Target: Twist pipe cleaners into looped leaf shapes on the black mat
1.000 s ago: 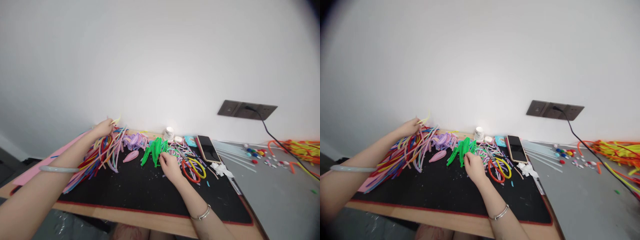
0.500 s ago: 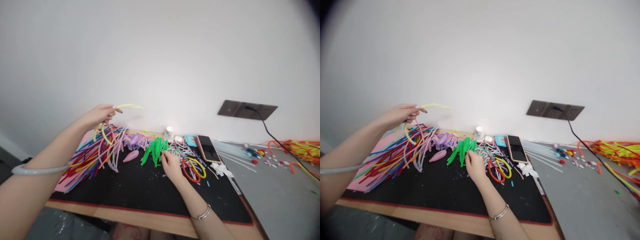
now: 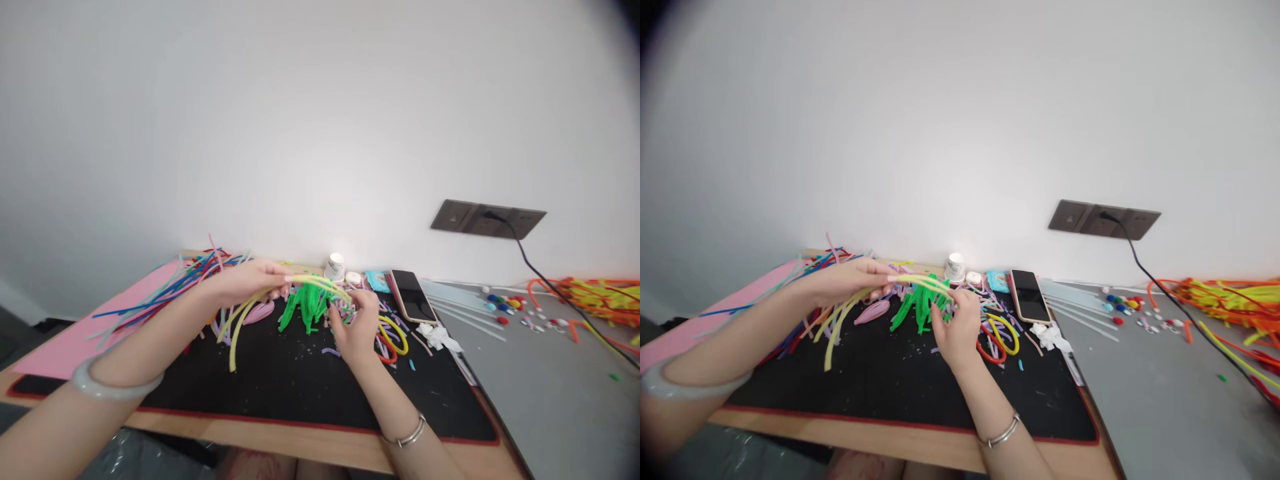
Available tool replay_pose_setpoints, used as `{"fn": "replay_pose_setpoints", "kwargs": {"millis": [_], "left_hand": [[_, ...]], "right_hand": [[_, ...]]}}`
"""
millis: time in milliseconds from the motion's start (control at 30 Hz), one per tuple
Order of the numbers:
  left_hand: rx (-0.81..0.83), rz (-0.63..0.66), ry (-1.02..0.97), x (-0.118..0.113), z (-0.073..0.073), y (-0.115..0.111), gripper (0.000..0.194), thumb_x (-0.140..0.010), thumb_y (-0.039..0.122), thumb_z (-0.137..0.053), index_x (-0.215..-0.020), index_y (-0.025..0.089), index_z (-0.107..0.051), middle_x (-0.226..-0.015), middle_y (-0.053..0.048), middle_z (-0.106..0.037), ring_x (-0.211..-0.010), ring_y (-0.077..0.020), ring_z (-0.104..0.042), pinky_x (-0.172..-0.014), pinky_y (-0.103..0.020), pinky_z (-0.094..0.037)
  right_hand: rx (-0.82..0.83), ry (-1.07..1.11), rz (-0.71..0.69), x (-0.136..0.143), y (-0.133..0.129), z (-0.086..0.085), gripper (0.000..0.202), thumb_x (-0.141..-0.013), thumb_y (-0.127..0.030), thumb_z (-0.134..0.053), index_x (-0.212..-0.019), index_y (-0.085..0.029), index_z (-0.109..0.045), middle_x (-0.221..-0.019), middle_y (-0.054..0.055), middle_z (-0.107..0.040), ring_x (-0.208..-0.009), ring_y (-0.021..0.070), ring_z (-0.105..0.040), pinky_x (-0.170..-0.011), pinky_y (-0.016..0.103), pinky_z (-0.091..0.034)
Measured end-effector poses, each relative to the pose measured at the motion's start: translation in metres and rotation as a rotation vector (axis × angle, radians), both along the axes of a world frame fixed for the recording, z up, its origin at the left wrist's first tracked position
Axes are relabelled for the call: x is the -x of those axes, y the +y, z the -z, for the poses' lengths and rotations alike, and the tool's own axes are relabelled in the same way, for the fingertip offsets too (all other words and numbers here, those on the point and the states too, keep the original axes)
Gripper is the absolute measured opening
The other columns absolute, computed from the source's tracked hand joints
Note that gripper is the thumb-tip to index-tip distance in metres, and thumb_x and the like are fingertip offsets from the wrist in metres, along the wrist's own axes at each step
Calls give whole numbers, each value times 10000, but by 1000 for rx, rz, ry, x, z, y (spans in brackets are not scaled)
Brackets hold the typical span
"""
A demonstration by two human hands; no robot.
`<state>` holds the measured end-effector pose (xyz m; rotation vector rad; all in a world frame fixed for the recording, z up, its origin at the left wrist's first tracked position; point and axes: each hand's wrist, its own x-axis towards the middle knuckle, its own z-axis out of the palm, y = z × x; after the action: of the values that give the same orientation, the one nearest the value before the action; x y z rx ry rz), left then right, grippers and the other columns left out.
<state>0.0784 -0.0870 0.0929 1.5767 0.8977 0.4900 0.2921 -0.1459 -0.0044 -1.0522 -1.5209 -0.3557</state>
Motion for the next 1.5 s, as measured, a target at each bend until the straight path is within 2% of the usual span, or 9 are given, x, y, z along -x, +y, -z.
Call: {"fn": "replay_pose_setpoints", "kwargs": {"millis": [67,133,233,367,700,833,967,1333,1500], "left_hand": [[7,41,86,-12,12,-8,336,-724,465,-614,-703,130,-609,-588,14,-510,-478,-62,-402,-425,-180,-299],[18,94,140,-21,21,-12,358,-729,490,-594,-683,134,-599,-575,19,-511,-470,-64,-406,-421,-179,-298],[-30,197,185,-28,29,-10,354,-742,494,-573,-708,145,-622,-614,9,-558,-508,-77,-451,-454,-180,-325],[-70,256,239,-31,35,-2,365,-753,497,-552,-681,148,-632,-610,1,-582,-521,-88,-471,-482,-189,-342],[-48,198,123,-34,47,1,392,-730,513,-582,-673,129,-634,-616,-11,-572,-505,-77,-438,-488,-199,-345],[27,233,48,-30,48,-1,399,-739,508,-585,-690,115,-634,-606,-10,-557,-486,-61,-387,-477,-195,-334],[121,225,21,-26,52,-2,375,-748,479,-587,-845,125,-658,-603,7,-555,-453,-48,-356,-464,-189,-326],[171,259,48,-20,63,-4,362,-777,472,-544,-792,123,-640,-589,-18,-596,-458,-70,-438,-451,-185,-299],[198,254,57,-14,66,-6,388,-755,518,-557,-742,134,-603,-534,20,-507,-415,-51,-311,-426,-185,-253]], "right_hand": [[-14,-55,57,-4,-3,-9,343,-771,-269,-613,-1075,-170,-489,-968,112,-551,-931,238,-493,-808,375,-393],[125,-146,33,-7,-3,-14,302,-785,-313,-607,-1044,-176,-536,-985,113,-571,-951,248,-490,-836,386,-366],[446,-288,-193,-9,2,-10,156,-872,-289,-481,-860,-181,-593,-785,54,-602,-778,186,-530,-720,295,-376],[710,-250,-355,-9,6,-6,258,-896,-241,-411,-677,-177,-531,-574,-18,-500,-547,111,-454,-555,224,-308],[970,66,-626,-12,7,-10,313,-892,-334,-391,-634,-171,-459,-536,-37,-442,-495,88,-401,-501,202,-313],[981,132,-658,-17,11,-8,291,-870,-349,-439,-663,-160,-517,-514,-51,-377,-467,78,-337,-460,199,-262],[1017,179,-676,-21,13,-12,266,-841,-355,-489,-710,-143,-580,-526,-42,-417,-466,71,-342,-449,199,-249],[1363,475,-863,-46,17,-14,209,-730,-330,-616,-681,-132,-569,-534,-25,-513,-417,52,-393,-404,185,-255],[1504,454,-996,-56,16,-16,234,-732,-348,-612,-673,-130,-550,-448,-75,-391,-394,37,-297,-410,180,-231]]}}
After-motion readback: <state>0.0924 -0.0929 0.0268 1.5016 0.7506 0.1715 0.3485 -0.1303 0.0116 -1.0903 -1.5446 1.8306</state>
